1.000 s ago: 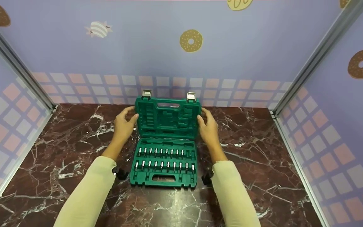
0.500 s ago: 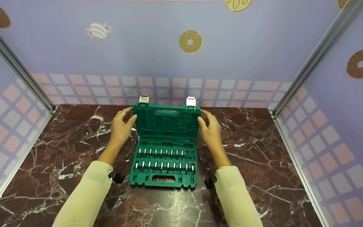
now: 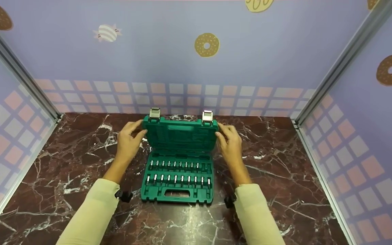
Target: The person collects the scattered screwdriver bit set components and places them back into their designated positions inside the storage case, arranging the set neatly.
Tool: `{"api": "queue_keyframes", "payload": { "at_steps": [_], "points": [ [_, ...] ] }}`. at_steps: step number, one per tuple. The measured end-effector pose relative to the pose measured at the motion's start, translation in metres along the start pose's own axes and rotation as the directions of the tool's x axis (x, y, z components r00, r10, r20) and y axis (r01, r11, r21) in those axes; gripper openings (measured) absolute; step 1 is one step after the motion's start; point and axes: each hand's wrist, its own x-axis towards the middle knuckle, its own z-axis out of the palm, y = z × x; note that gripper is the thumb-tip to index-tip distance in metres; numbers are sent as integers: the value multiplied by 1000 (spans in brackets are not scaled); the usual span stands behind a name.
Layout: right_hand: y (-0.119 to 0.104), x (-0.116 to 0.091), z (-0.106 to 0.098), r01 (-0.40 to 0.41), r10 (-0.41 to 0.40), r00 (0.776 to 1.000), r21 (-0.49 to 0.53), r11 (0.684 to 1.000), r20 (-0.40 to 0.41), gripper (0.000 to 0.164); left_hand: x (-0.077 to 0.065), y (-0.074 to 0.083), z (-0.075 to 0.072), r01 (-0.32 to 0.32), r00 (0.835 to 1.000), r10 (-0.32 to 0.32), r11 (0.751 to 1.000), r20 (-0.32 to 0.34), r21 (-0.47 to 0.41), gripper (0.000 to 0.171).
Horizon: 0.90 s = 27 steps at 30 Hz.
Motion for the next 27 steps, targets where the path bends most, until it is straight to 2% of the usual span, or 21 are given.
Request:
{"api": "queue_keyframes", "payload": {
  "at_steps": [4, 21, 24, 27],
  "points": [
    [-22, 0, -4, 44, -43, 999, 4, 999, -22, 31, -3, 0, 0, -23, 1000, 23, 1000, -18, 5, 36],
    [-6, -14, 0, 90, -84, 988, 43, 995, -128, 35, -17, -6, 11, -69, 996, 64, 995, -63, -78, 38],
    [-7, -17, 0, 80, -75, 987, 28, 996, -143, 36, -18, -6, 12, -73, 996, 69, 994, -61, -75, 38],
    [-10, -19, -2, 53, -54, 988, -10, 999, -144, 34, -18, -3, 12, -76, 996, 74, 997, -48, -33, 36]
  ]
}}
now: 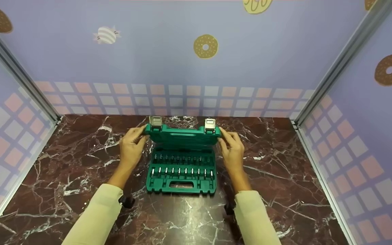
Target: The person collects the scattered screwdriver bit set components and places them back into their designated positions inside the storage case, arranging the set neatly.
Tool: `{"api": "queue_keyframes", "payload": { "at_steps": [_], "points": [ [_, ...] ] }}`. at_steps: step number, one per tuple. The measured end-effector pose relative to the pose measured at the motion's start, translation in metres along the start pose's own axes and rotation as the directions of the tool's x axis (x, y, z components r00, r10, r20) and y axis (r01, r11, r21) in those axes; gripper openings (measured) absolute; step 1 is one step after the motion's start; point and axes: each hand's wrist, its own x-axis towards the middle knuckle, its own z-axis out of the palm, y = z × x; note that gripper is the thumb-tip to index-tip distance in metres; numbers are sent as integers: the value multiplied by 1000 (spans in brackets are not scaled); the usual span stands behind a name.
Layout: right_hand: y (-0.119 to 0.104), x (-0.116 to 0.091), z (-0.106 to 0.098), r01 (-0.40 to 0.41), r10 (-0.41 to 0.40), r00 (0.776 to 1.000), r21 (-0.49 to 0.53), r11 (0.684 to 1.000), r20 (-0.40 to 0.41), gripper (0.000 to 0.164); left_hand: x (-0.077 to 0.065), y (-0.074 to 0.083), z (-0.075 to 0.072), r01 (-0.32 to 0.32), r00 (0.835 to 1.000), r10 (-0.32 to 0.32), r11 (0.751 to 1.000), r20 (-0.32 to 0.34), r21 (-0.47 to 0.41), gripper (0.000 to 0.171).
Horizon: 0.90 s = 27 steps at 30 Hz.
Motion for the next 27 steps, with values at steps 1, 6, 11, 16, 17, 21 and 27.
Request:
{"api": "queue_keyframes", "payload": {
  "at_steps": [1, 6, 11, 16, 17, 21, 27],
  "points": [
    [-2, -1, -1, -14, 14, 1000, -7, 1000, 6, 33, 0, 1, -1, -1, 1000, 1, 1000, 8, 17, 35],
    [-14, -7, -13, -141, 141, 986, -5, 990, 93, 30, -2, 12, -9, 13, 996, -20, 997, 85, 82, 36],
    [-23, -11, -22, -360, 342, 916, 55, 931, 209, 30, -4, 21, -21, 117, 977, -132, 988, 169, 99, 38],
    [-15, -15, -23, -464, 433, 862, 65, 883, 263, 32, -7, 27, -31, 321, 916, -310, 947, 255, -2, 37],
    [-10, -17, -22, -475, 443, 856, 66, 878, 265, 32, -7, 29, -33, 368, 898, -344, 929, 275, -40, 35],
    [8, -28, -22, -493, 467, 844, 40, 869, 264, 34, -11, 32, -34, 530, 825, -455, 829, 335, -180, 29],
    [13, -40, -24, -492, 465, 842, 39, 870, 274, 34, -18, 36, -34, 607, 782, -510, 755, 359, -250, 31]
  ]
}}
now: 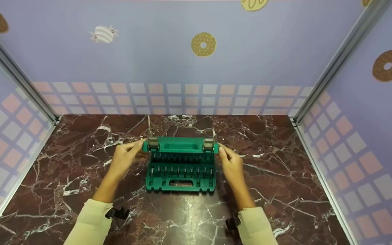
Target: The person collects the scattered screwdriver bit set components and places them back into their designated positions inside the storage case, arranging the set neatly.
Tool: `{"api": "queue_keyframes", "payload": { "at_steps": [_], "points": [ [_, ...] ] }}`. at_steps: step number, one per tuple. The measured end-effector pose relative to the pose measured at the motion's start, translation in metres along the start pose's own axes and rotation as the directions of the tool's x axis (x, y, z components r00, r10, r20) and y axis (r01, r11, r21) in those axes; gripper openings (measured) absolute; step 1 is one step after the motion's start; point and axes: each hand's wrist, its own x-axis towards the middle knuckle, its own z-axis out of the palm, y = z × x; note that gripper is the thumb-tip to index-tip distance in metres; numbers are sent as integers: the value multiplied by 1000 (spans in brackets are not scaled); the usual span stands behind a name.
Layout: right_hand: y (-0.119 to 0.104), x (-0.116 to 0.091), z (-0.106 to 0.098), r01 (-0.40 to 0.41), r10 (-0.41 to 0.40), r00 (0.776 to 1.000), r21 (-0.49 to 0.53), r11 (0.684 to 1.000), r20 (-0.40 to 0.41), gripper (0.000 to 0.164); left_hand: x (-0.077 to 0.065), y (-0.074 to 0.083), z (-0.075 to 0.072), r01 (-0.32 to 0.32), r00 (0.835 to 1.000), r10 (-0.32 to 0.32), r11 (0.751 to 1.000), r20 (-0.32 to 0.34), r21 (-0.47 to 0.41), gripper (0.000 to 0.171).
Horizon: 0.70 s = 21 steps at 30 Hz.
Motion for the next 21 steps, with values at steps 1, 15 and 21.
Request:
{"api": "queue_keyframes", "payload": {
  "at_steps": [1, 15, 21],
  "points": [
    [1, -2, 0, 6, -6, 1000, 1, 1000, 3, 34, -1, -1, 0, 5, 1000, -5, 1000, 2, -10, 31],
    [18, -17, 3, -80, 67, 986, 81, 993, 151, 41, -11, -13, 4, 95, 994, -94, 995, 53, -7, 38],
    [22, -20, 5, -89, 71, 984, 107, 990, 164, 42, -13, -19, 7, 124, 991, -125, 992, 37, 17, 37]
  ]
}}
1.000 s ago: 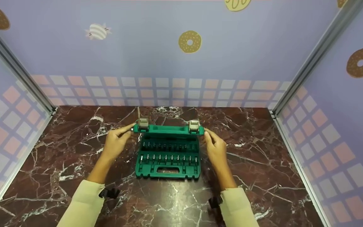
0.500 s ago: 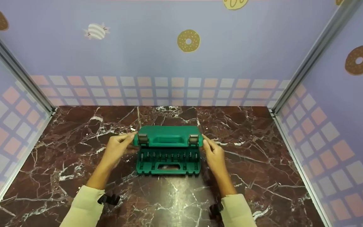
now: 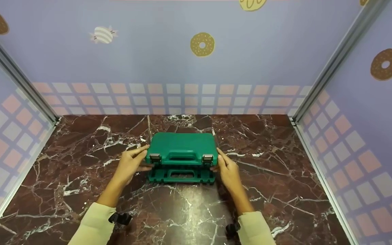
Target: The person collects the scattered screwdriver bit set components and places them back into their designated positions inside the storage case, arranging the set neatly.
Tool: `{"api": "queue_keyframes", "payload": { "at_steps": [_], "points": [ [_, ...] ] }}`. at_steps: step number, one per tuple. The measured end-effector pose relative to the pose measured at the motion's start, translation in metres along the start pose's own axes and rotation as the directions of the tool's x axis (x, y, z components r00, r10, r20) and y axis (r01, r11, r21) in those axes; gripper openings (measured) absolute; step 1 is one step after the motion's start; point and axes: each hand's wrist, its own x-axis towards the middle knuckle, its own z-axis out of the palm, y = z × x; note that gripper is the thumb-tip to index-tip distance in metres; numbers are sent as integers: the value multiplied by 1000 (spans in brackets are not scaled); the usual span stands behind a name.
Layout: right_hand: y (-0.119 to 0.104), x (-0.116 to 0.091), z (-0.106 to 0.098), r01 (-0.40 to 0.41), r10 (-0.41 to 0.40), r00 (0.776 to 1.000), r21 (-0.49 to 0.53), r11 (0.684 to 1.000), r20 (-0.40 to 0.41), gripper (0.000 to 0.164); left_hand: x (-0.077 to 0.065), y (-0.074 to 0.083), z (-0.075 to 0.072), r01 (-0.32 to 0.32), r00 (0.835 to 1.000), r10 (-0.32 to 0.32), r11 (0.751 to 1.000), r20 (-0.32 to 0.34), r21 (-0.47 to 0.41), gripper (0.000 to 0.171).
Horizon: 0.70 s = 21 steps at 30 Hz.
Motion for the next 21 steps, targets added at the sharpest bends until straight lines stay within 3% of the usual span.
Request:
{"api": "queue_keyframes", "payload": {
  "at_steps": [7, 14, 21],
  "points": [
    [5, 0, 1, 3, -3, 1000, -57, 998, 11, 43, -1, -7, 2, 34, 999, -34, 998, 8, 48, 39],
    [7, -4, 3, -42, 40, 999, 31, 999, 33, 44, -2, -13, 2, 59, 997, -61, 997, 39, 53, 43],
    [8, -9, 4, -112, 109, 992, 54, 992, 57, 46, -6, -20, 2, 72, 996, -76, 995, 51, 62, 46]
  ]
}}
